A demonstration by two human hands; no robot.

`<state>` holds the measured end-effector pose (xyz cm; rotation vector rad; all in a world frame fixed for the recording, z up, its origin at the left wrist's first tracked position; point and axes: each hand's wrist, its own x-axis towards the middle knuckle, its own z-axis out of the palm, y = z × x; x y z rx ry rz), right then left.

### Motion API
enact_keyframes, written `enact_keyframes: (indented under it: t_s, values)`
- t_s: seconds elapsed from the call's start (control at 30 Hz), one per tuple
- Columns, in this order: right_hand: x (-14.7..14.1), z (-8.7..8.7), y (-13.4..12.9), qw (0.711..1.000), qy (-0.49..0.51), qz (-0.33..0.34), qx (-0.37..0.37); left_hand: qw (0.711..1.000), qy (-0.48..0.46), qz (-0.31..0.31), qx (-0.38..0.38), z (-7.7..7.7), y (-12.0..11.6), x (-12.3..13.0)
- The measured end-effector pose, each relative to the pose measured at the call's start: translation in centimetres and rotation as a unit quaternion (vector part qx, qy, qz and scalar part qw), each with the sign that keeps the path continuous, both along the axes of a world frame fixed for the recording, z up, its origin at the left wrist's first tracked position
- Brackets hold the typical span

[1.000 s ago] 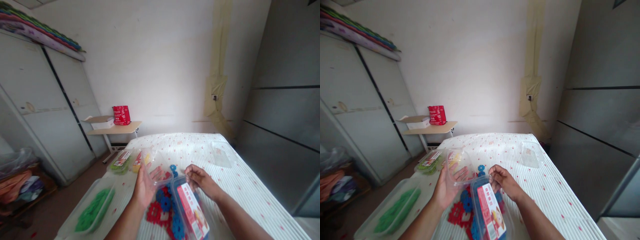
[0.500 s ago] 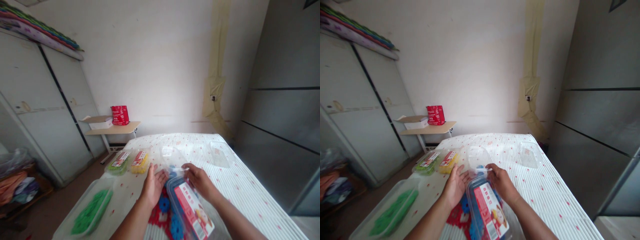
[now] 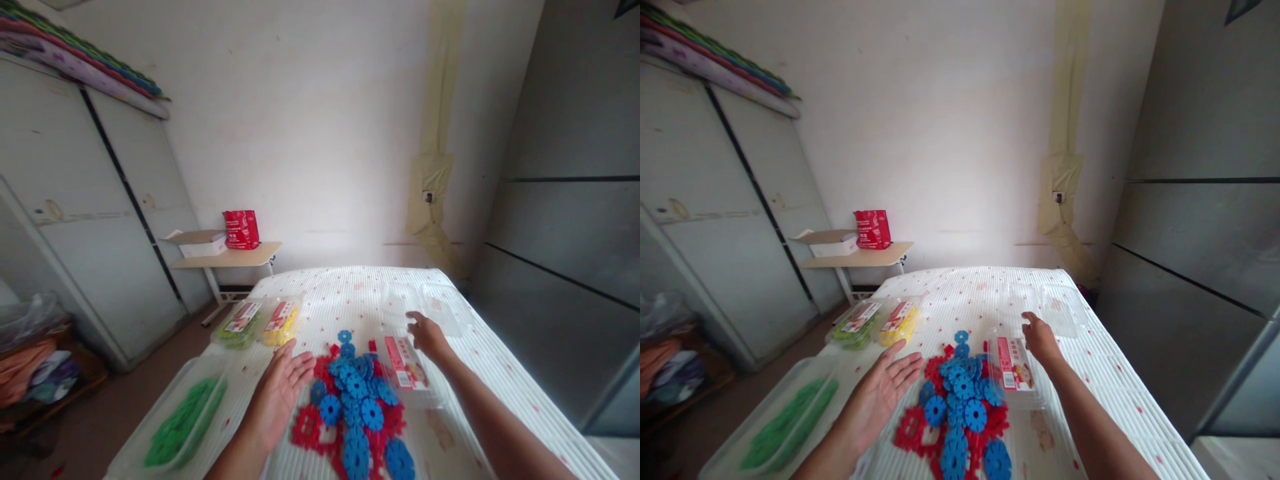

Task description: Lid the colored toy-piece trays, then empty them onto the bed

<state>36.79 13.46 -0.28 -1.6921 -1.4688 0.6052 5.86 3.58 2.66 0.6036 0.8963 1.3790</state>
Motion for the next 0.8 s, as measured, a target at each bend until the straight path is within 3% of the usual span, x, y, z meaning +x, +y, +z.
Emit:
enact_keyframes:
  t_s: [0.17,0.27,0.4,0.53,0.63,0.8]
  values:
    - [-0.3,0.7,-0.9,0.998,-0.056,-0.008,0.020,0.995,0.092,-0.021,0.026,0.3,-2.4,-0.6]
    - [-1.6,2.2,-2.1,0.997,-0.057,0.044,0.028,0.984,0.169,-0.029,0.037,0.9,-3.6,-1.0]
    - [-6.1,5.2,-4.5,0.989,0.048,0.126,0.064,0.963,0.264,-0.041,0.035,2.5,-4.1,-1.2]
    - [-12.1,8.1,-7.4,0.968,0.115,0.172,0.141,0.958,0.276,-0.055,0.057,4.5,-4.3,-1.5]
    - [-15.0,9.1,-8.6,0.951,0.126,0.226,0.167,0.954,0.290,-0.007,0.076,5.4,-4.4,-2.9]
    - [-15.6,8.7,-9.2,0.904,0.125,0.397,0.100,0.927,0.355,0.093,0.073,5.7,-6.0,-6.7]
